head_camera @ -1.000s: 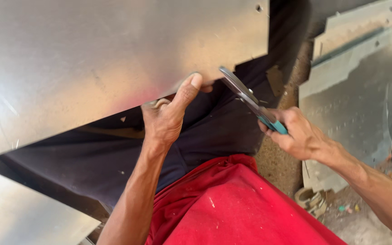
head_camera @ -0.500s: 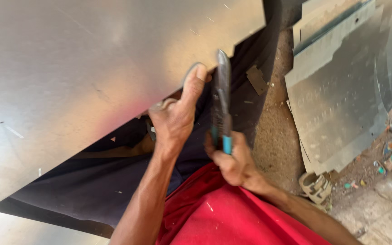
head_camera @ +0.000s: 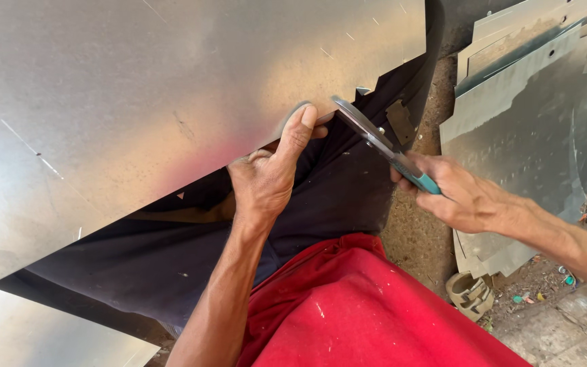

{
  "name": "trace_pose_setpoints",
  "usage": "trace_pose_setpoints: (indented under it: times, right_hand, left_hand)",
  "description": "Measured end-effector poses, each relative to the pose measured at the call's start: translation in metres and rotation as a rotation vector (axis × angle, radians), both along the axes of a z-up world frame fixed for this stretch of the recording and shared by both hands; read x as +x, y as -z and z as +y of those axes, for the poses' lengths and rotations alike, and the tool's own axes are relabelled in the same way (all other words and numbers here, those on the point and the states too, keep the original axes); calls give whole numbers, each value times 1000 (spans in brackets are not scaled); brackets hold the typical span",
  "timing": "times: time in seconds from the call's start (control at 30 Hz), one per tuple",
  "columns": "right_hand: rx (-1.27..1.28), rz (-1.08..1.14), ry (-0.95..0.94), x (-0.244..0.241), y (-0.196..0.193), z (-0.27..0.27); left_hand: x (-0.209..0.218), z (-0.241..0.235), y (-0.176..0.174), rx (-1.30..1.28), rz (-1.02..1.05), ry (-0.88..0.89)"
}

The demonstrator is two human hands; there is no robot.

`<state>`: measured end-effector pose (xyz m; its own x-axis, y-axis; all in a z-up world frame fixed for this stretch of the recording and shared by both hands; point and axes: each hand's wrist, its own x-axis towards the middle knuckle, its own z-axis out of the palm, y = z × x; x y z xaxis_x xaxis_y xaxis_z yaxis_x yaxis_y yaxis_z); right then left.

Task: The person cuts a metal sheet using shears, making notches and straight cuts along the edges, and then handles the metal pieces.

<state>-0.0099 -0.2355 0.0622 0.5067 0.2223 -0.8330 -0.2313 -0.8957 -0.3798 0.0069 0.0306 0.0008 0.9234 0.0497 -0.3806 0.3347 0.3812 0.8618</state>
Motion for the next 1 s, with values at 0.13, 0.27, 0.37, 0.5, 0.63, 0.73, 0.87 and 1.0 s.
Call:
trace_pose_setpoints:
  times: [0.13,0.27,0.37,0.5,0.63,0.73,0.87,1.0]
  right_hand:
    - [-49,1,-5,10,-4,3]
    - [-56,-68,-37,18,5,-3]
    - [-86,-67,-39,17,4,-7]
    - [268,35,340,-34,5,46]
    - [470,27,717,-67,10,123]
    - [519,-177,813,-69,23,140]
    - [552,-258,847,-84,50,131]
    - [13,-710,31,-78,51,24]
  left_hand:
    - [1,1,1,-72,23,4]
    - [2,4,0,-40,28,-3]
    - [3,4,0,13,43,2]
    - [15,-12,2,22,7,-24]
    - [20,-17,5,67,22,-17]
    - [18,-17,5,85,-28,-5]
    - [19,-20,9,-21,-75,-55]
    - [16,-28,7,-89,13,-177]
